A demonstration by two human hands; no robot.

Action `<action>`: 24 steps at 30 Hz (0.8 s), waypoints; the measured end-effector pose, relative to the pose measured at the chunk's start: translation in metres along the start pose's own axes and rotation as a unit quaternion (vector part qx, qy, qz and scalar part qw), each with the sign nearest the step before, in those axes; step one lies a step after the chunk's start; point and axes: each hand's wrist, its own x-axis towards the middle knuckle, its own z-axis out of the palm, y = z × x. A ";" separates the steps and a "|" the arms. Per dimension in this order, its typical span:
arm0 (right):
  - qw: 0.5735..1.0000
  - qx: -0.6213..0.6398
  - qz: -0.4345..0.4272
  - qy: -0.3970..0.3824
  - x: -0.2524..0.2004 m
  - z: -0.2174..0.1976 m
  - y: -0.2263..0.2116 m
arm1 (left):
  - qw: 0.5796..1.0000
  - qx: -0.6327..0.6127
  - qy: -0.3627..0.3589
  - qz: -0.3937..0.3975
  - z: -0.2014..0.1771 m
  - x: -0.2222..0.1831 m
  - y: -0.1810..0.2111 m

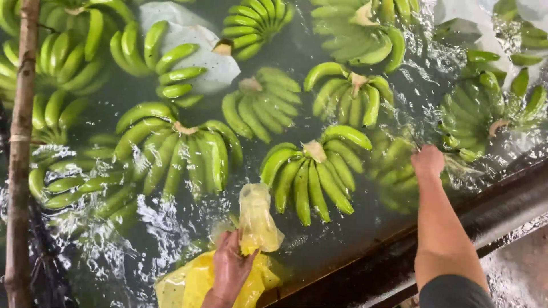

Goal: The person processes green bananas in a water tank by using a knife to trim the stems and separate individual bananas from their bunches. They discard plastic liners, wipe a bunch with a cloth, and place the separated bananas into a sack.

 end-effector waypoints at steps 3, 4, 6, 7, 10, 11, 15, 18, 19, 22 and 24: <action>0.978 0.166 0.125 0.031 -0.024 -0.039 -0.016 | 0.999 0.000 0.003 0.036 -0.004 0.000 0.000; 0.978 0.165 0.125 0.029 -0.014 -0.032 0.003 | 0.999 0.000 0.003 0.034 -0.010 -0.001 0.006; 0.801 0.572 0.112 0.134 0.012 -0.025 0.042 | 0.995 -0.015 0.001 0.096 -0.020 0.001 0.019; 0.801 0.573 0.110 0.138 -0.018 -0.071 0.045 | 0.995 -0.017 0.004 0.100 -0.021 0.005 0.024; 0.896 0.377 0.076 0.224 -0.093 -0.204 -0.027 | 0.991 -0.031 -0.015 0.132 -0.031 0.011 0.048; 0.904 0.337 0.018 0.261 -0.120 -0.233 -0.034 | 0.987 -0.030 -0.027 0.154 -0.037 0.011 0.061; 0.872 0.361 -0.197 0.267 -0.210 -0.327 -0.094 | 0.977 -0.078 -0.022 0.197 -0.042 -0.001 0.099; 0.833 0.510 -0.202 0.080 -0.286 -0.349 -0.157 | 0.977 -0.111 -0.026 0.178 -0.060 -0.015 0.138; 0.827 0.513 -0.215 0.075 -0.309 -0.337 -0.175 | 0.979 -0.106 -0.012 0.172 -0.067 -0.020 0.140; 0.802 0.545 -0.197 -0.147 -0.361 -0.293 -0.199 | 0.950 -0.125 0.035 0.283 -0.074 -0.042 0.146; 0.513 0.747 -0.275 -0.321 -0.377 -0.256 -0.203 | 0.940 -0.139 -0.015 0.310 -0.080 -0.059 0.143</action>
